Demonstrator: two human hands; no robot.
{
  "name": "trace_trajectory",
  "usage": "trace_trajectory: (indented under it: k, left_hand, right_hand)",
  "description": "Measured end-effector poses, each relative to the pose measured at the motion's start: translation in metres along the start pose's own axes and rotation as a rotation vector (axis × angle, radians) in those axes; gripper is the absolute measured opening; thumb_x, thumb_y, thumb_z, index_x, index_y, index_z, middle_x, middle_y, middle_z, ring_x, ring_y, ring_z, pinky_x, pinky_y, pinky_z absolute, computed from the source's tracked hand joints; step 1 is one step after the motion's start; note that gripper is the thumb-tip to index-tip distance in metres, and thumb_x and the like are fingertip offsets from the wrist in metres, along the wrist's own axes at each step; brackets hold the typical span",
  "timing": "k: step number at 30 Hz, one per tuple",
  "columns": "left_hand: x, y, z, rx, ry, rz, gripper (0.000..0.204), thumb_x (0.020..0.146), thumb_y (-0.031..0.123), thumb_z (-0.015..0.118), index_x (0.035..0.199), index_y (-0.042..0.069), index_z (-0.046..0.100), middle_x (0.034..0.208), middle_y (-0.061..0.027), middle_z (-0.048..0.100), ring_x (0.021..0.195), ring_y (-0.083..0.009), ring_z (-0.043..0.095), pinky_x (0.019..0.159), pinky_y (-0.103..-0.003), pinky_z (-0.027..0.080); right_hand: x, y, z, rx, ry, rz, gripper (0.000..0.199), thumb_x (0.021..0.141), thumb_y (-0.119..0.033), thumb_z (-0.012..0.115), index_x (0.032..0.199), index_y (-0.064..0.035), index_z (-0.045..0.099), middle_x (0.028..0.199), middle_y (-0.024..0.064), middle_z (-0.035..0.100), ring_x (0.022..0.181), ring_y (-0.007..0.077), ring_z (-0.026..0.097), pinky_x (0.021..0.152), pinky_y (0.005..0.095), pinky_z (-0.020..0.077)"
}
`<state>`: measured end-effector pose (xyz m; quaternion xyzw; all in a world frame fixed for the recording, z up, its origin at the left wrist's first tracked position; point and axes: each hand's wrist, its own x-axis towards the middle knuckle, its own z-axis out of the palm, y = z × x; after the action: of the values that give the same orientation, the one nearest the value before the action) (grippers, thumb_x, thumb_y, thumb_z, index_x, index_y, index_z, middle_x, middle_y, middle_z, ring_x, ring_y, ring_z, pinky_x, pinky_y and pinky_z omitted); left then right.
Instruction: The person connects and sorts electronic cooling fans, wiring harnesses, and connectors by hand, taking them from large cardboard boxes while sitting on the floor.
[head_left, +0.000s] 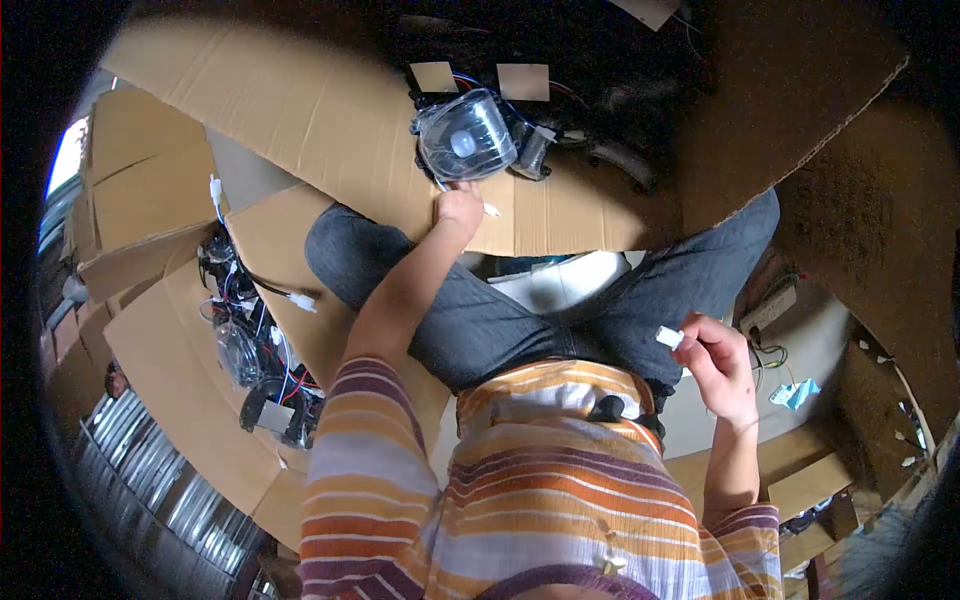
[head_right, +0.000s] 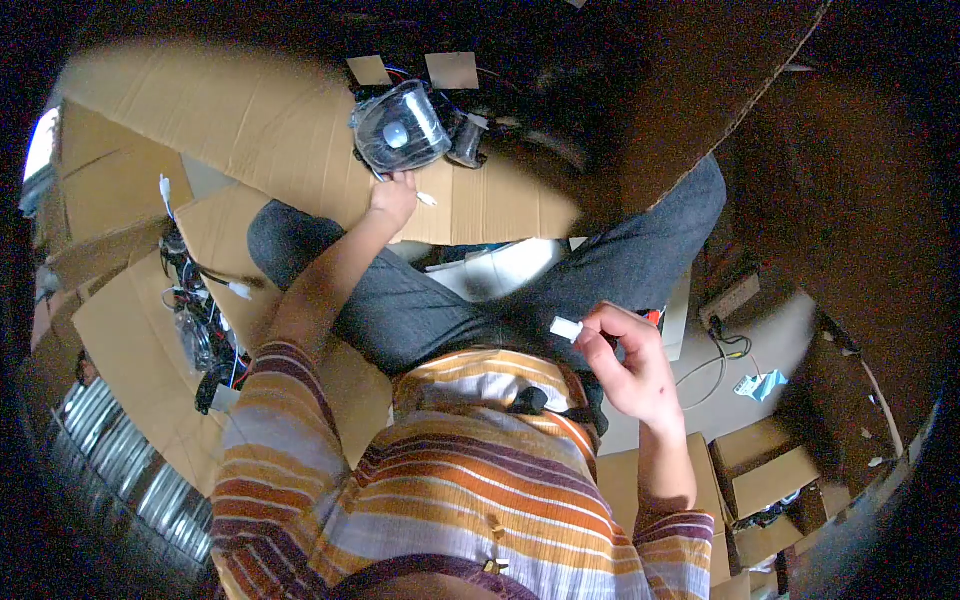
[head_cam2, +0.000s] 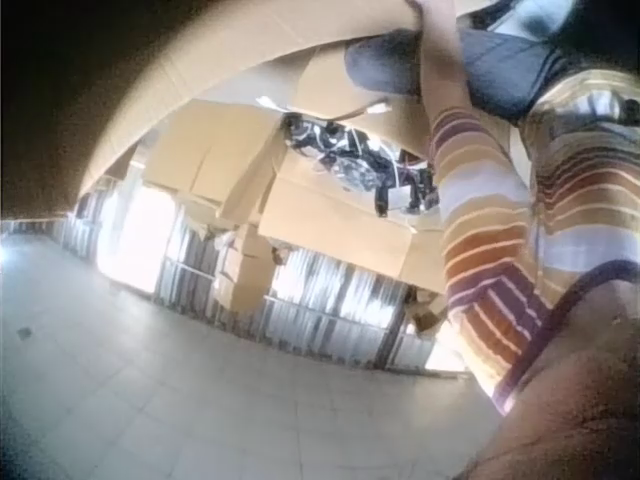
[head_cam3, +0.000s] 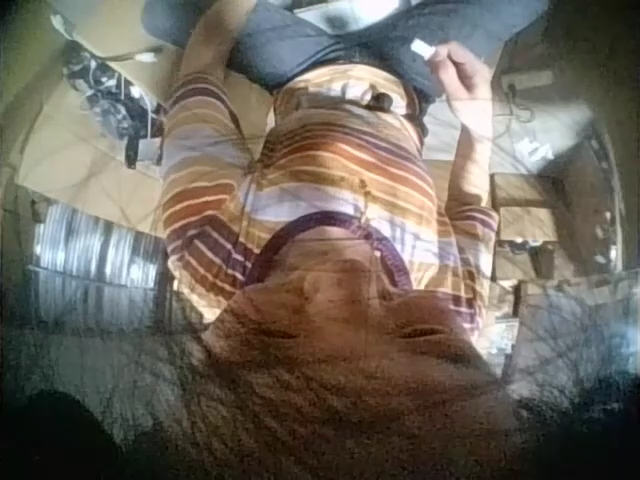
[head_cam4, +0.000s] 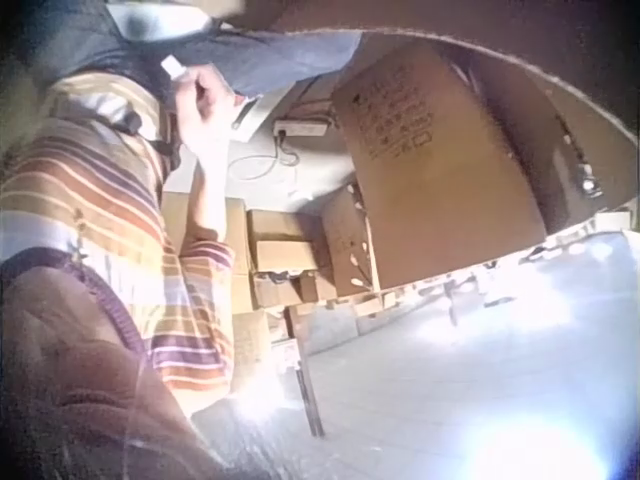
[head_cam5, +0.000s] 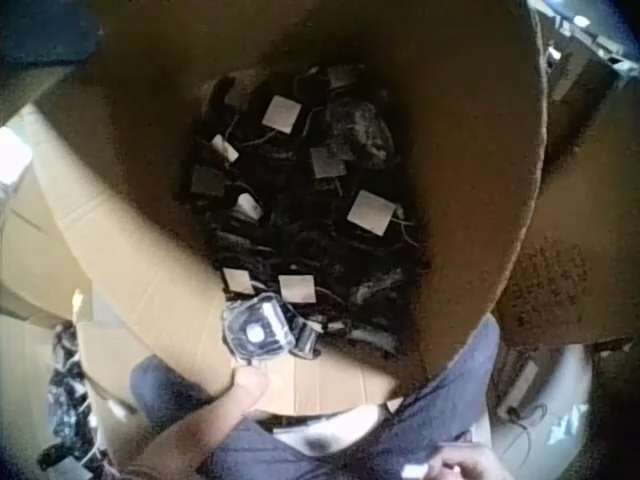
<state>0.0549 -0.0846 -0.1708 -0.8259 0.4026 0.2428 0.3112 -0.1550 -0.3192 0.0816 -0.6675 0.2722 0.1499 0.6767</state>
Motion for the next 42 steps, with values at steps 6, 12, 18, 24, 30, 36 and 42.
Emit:
trace_trajectory:
  k: [6,12,18,24,30,36,42]
  left_hand:
    - [0.003,0.007,-0.01,0.277,-0.136,0.123,0.022,0.076,0.017,0.041,0.085,0.014,0.061,0.088,0.0003,0.056,0.088,-0.0171,0.046,0.059,-0.039,0.031]
    - [-0.029,-0.029,-0.01,0.195,0.256,0.541,0.02,0.07,0.013,0.044,0.082,0.006,0.059,0.08,-0.0058,0.055,0.081,-0.0226,0.051,0.078,-0.038,0.034]
    - [-0.051,-0.022,-0.077,-0.657,0.17,0.236,0.018,0.076,0.015,0.041,0.082,0.0,0.048,0.085,-0.0186,0.052,0.077,-0.0312,0.053,0.069,-0.036,0.041]
    - [-0.11,-0.033,-0.16,-1.17,0.33,0.446,0.022,0.08,0.019,0.041,0.089,-0.001,0.042,0.092,-0.0189,0.046,0.082,-0.0318,0.049,0.069,-0.037,0.039]
    - [-0.156,-0.018,-0.168,-1.544,0.09,0.763,0.015,0.079,0.011,0.046,0.071,-0.002,0.046,0.064,-0.0126,0.046,0.059,-0.0237,0.048,0.056,-0.03,0.037]
    - [-0.183,-0.003,-0.173,-1.763,0.082,0.763,0.011,0.073,0.004,0.051,0.082,-0.002,0.054,0.069,-0.0081,0.054,0.061,-0.0162,0.052,0.056,-0.025,0.04]
    - [-0.189,0.003,-0.187,-1.703,0.32,0.76,0.027,0.066,-0.003,0.056,0.093,0.002,0.056,0.072,-0.0085,0.056,0.06,-0.0159,0.052,0.055,-0.025,0.04]
  right_hand:
    - [0.004,-0.003,0.005,-0.016,-0.031,-0.023,0.008,0.072,-0.004,0.046,0.065,-0.0006,0.048,0.062,0.0039,0.047,0.057,0.0105,0.044,0.051,0.0221,0.0335]
    - [0.003,-0.008,0.008,-0.022,-0.067,-0.044,0.008,0.072,-0.004,0.046,0.066,0.0,0.048,0.062,0.0039,0.048,0.057,0.0103,0.044,0.051,0.0217,0.0338]
    - [-0.001,-0.005,0.012,-0.025,-0.092,-0.098,0.009,0.073,-0.005,0.045,0.067,0.0002,0.049,0.062,0.0047,0.048,0.056,0.0111,0.045,0.051,0.0218,0.0351]
    - [-0.001,-0.005,0.027,-0.077,-0.138,-0.173,0.009,0.072,-0.006,0.045,0.067,0.0006,0.049,0.061,0.0072,0.048,0.053,0.0149,0.046,0.048,0.0243,0.0362]
    - [0.0,-0.011,0.031,-0.048,-0.202,-0.246,0.009,0.073,-0.007,0.045,0.069,0.0006,0.048,0.064,0.0069,0.048,0.055,0.014,0.047,0.048,0.0233,0.0366]
    - [-0.006,-0.018,0.035,0.124,-0.251,-0.141,0.011,0.075,-0.008,0.045,0.072,0.0009,0.05,0.063,0.0037,0.049,0.058,0.0071,0.044,0.05,0.0211,0.0361]
    - [-0.017,-0.021,0.044,0.321,-0.199,-0.073,0.011,0.076,-0.009,0.046,0.072,0.0012,0.05,0.062,0.0018,0.049,0.058,0.0056,0.043,0.051,0.0198,0.0352]
